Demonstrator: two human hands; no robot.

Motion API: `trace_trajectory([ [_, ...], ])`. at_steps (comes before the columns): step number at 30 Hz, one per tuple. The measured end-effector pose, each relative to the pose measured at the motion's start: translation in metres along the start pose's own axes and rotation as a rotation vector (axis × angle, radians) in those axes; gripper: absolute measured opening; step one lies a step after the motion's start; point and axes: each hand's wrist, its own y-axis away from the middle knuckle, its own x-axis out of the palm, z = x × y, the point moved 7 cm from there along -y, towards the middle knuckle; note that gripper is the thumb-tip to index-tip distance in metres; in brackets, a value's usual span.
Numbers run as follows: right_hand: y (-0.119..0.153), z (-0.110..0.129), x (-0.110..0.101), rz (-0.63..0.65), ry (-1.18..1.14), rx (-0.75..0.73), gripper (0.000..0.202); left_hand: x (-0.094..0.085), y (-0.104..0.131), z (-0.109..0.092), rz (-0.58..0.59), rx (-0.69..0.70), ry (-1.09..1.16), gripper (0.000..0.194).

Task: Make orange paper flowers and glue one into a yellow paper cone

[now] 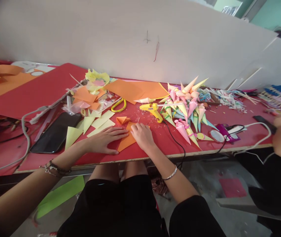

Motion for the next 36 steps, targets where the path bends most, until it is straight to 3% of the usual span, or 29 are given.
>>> trace_trajectory([
  [4,0.023,0.024,-0.021,-0.094,-0.064,-0.248,0.027,-0.001,0.0,-0.001,0.009,-0.016,-0.002,0.073],
  [8,0.047,0.042,-0.024,-0.055,-0.216,-0.394,0.027,0.0,0.0,0.001,0.014,-0.018,0.008,0.075],
  [14,0.052,0.033,-0.021,-0.026,-0.241,-0.353,0.027,0.0,0.0,0.001,0.029,-0.032,0.015,0.075],
  [24,0.059,-0.02,-0.03,0.038,0.009,-0.193,0.032,-0.001,0.0,0.002,0.058,-0.067,-0.002,0.076],
  [31,0.056,-0.051,-0.026,0.039,-0.05,0.016,0.038,-0.005,0.0,-0.002,0.052,-0.056,-0.022,0.074],
  [36,0.064,-0.031,-0.017,0.085,-0.211,-0.069,0.049,-0.009,0.002,-0.013,0.036,-0.031,-0.061,0.065],
])
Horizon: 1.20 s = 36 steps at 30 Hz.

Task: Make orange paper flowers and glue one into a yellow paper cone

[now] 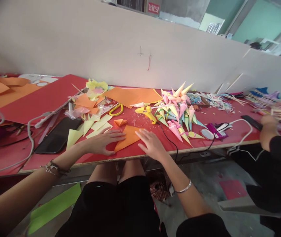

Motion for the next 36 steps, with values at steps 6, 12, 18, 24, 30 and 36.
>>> trace_trajectory([
  [6,0.01,0.033,0.009,0.013,0.028,0.056,0.05,0.003,0.003,-0.041,-0.205,0.002,-0.047,0.055],
  [12,0.014,0.045,0.004,0.074,-0.186,-0.033,0.048,0.015,0.004,-0.065,-0.303,-0.136,-0.133,0.035],
  [18,0.02,0.037,0.01,0.084,-0.07,-0.129,0.06,0.023,0.008,-0.068,-0.353,-0.061,-0.16,0.01],
  [24,0.02,0.057,0.012,0.045,0.013,-0.047,0.044,0.025,0.016,-0.069,-0.414,-0.057,-0.169,0.021],
  [30,0.017,0.053,0.008,-0.038,-0.113,-0.093,0.035,0.02,0.033,-0.053,-0.452,-0.016,-0.013,0.03],
  [36,0.014,0.051,0.011,-0.098,-0.165,-0.098,0.029,0.02,0.046,-0.039,-0.441,-0.093,-0.024,0.029],
])
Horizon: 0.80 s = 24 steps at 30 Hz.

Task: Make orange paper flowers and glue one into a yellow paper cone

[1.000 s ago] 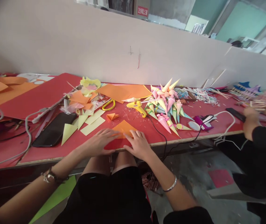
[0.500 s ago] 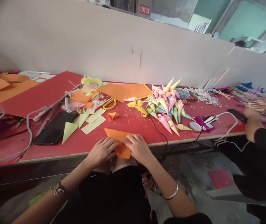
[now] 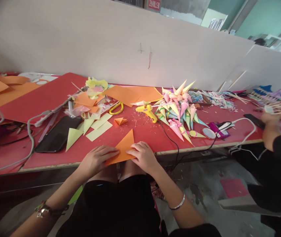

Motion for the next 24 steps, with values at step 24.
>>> trace_trajectory([
  [24,-0.022,-0.019,0.001,-0.082,-0.183,0.339,0.019,-0.005,-0.005,0.012,-0.095,-0.309,-0.217,0.031],
])
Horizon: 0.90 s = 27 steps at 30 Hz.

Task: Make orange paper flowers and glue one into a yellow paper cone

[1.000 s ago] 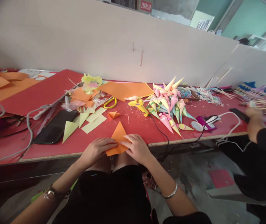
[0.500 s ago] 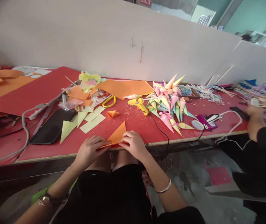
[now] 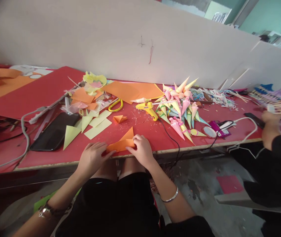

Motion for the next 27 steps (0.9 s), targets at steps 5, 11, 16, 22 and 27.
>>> trace_trajectory([
  [5,0.0,-0.001,0.003,-0.011,0.083,0.008,0.021,-0.002,0.001,0.001,-0.006,-0.025,-0.043,0.031],
  [11,-0.001,0.0,0.006,0.024,0.143,0.016,0.019,-0.009,-0.001,0.0,-0.044,0.039,-0.054,0.028],
  [16,-0.003,0.0,0.007,0.054,0.156,0.023,0.018,-0.002,-0.003,-0.022,0.231,0.439,-0.111,0.047],
  [22,-0.004,-0.001,0.008,0.063,0.176,0.024,0.018,0.0,0.003,-0.016,0.335,0.576,-0.005,0.052],
  [27,-0.003,0.001,0.007,0.047,0.196,0.018,0.018,-0.001,0.017,0.01,0.315,0.533,0.049,0.05],
])
